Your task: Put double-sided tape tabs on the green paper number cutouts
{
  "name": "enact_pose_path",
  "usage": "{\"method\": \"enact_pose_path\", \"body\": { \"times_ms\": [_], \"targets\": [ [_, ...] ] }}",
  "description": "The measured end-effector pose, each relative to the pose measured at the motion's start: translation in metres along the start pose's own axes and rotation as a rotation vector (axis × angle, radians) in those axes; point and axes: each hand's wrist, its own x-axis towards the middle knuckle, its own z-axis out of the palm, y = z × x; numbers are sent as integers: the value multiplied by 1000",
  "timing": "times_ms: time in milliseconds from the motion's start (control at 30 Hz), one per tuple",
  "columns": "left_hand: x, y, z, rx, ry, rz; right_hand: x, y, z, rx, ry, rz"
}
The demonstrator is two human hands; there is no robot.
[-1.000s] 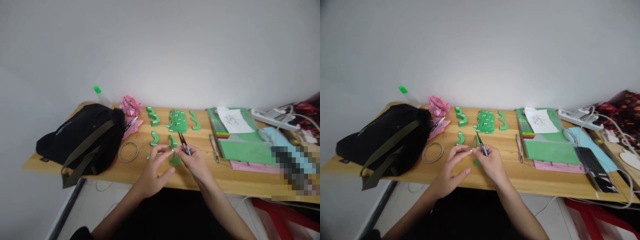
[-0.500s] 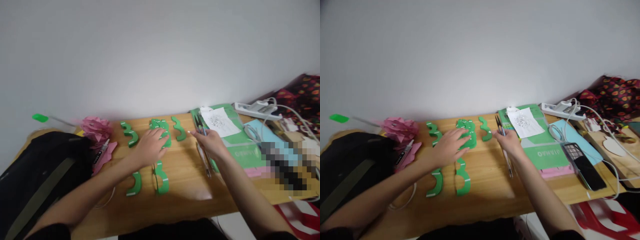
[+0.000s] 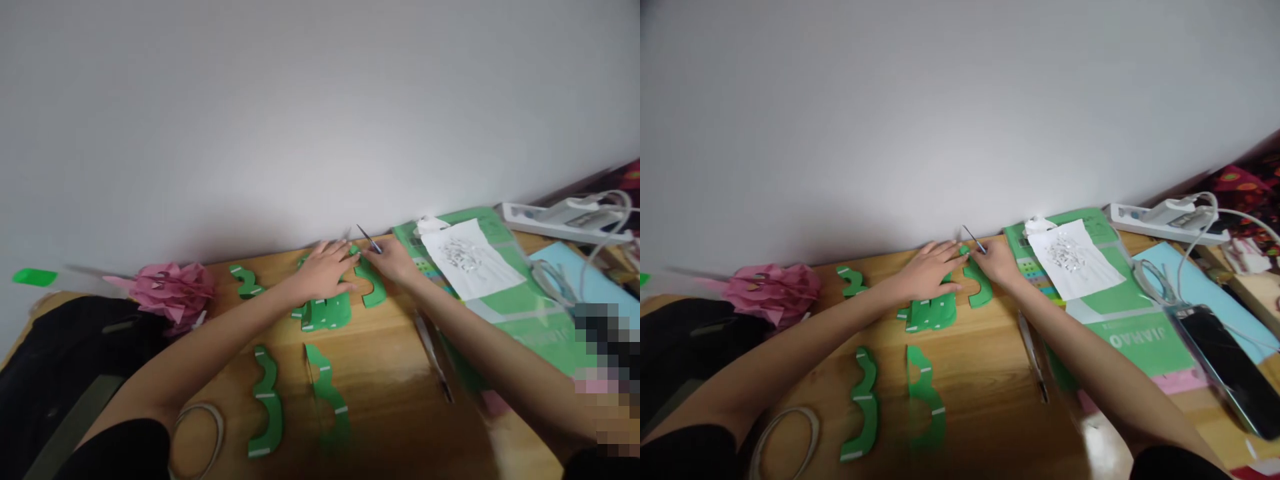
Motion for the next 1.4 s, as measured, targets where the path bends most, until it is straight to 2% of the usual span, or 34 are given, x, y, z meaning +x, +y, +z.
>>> {"method": "enact_pose_path", "body": {
  "times_ms": [233, 367, 467, 700, 900, 1100, 1400],
  "targets": [
    [-5, 10, 10, -66, 25, 56, -27, 14, -22, -17, -38, 29],
    [-10, 16, 11, -95, 41, 66, -50, 20, -14, 73, -139, 84],
    [-10, 17, 9, -99, 31, 55, -61, 21, -3, 91, -164, 110],
    [-14, 17, 7, -58, 50, 98, -60, 23, 7, 41, -157, 123],
    [-22, 25, 8, -54, 33, 266, -59, 27, 6, 30, -148, 106],
    [-27, 31, 12, 37, 48, 287, -61, 28, 2, 23, -122, 84],
    [-28, 34, 16, 4, 78, 261, -62, 22, 5, -104, -107, 57]
  ]
}}
